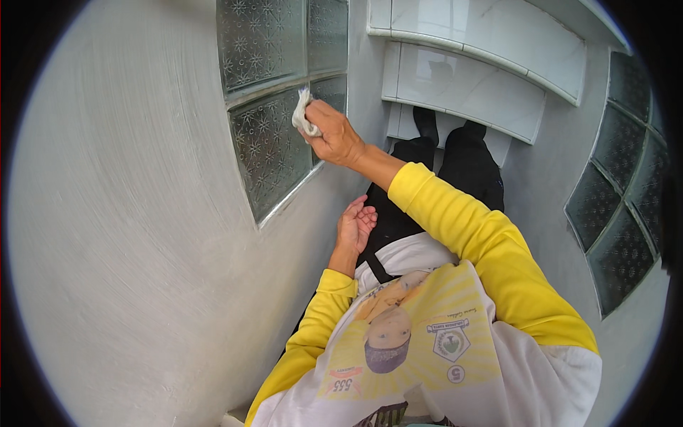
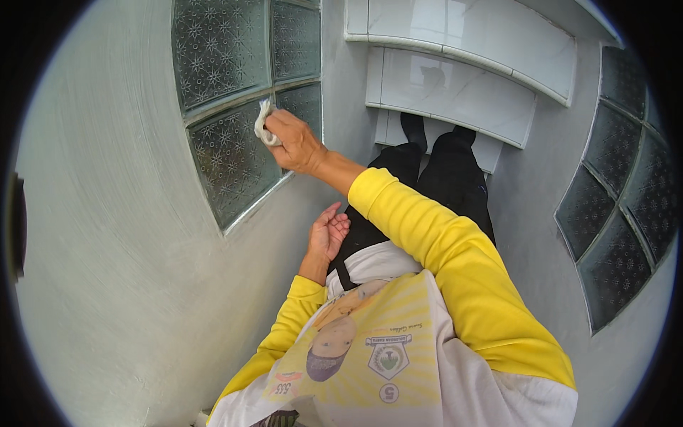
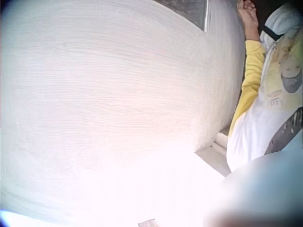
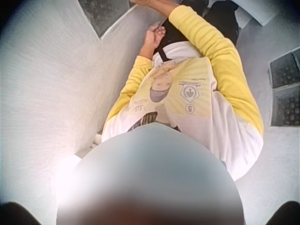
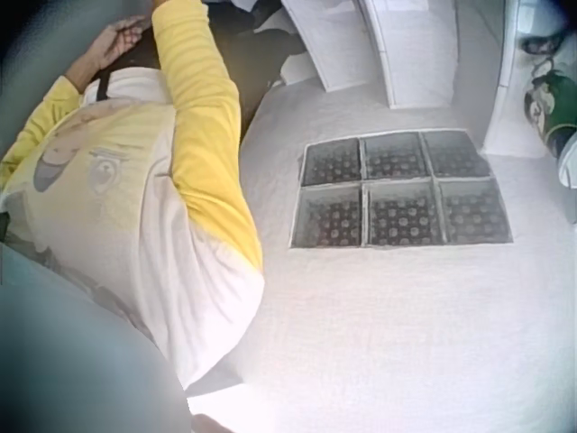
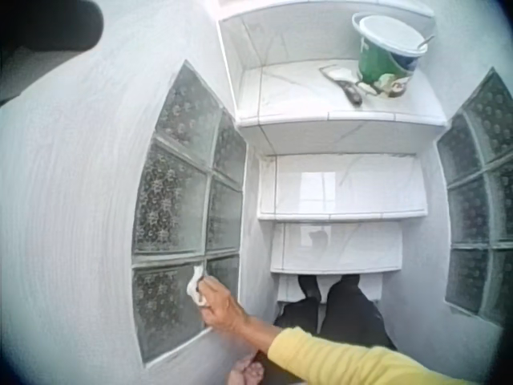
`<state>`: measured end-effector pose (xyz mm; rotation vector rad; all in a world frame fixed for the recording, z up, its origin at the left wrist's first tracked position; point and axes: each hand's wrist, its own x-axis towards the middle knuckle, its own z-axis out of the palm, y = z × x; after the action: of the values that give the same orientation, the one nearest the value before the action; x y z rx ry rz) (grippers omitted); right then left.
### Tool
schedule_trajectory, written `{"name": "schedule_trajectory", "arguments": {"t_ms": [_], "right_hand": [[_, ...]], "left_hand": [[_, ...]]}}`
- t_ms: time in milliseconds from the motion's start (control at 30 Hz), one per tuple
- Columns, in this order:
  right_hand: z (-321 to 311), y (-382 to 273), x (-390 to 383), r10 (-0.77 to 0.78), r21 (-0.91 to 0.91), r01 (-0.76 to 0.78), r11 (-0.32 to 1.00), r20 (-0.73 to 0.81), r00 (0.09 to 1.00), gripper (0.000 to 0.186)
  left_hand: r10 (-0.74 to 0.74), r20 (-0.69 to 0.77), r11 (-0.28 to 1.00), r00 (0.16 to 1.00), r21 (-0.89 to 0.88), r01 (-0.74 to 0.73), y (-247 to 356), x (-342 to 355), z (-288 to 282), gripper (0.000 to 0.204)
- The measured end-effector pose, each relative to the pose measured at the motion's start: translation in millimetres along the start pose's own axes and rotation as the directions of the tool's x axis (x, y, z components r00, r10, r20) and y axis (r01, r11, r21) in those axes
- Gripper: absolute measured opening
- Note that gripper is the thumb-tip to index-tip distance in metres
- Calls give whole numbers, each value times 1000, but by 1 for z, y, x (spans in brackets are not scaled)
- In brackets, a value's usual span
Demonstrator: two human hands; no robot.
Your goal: Repairing a wall by applying joint compound to a corner seam.
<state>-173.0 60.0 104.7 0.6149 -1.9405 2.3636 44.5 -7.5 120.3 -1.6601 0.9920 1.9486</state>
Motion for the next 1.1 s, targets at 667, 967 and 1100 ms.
{"name": "schedule_trajectory", "arguments": {"t_ms": [667,967,1100], "right_hand": [[37,-88,-9,-271,-24,278,960,152,950,18],[27,-80,35,-18,71,35,997,-228,974,17],[44,-91,15,4,145,38,989,-281,960,20]], "left_hand": [[1,66,1000,998,20,-2,-2,-3,-1,24],[97,-89,995,991,20,-96,-3,-14,26,19],[68,-48,998,997,19,-67,-6,-7,6,34]]}}
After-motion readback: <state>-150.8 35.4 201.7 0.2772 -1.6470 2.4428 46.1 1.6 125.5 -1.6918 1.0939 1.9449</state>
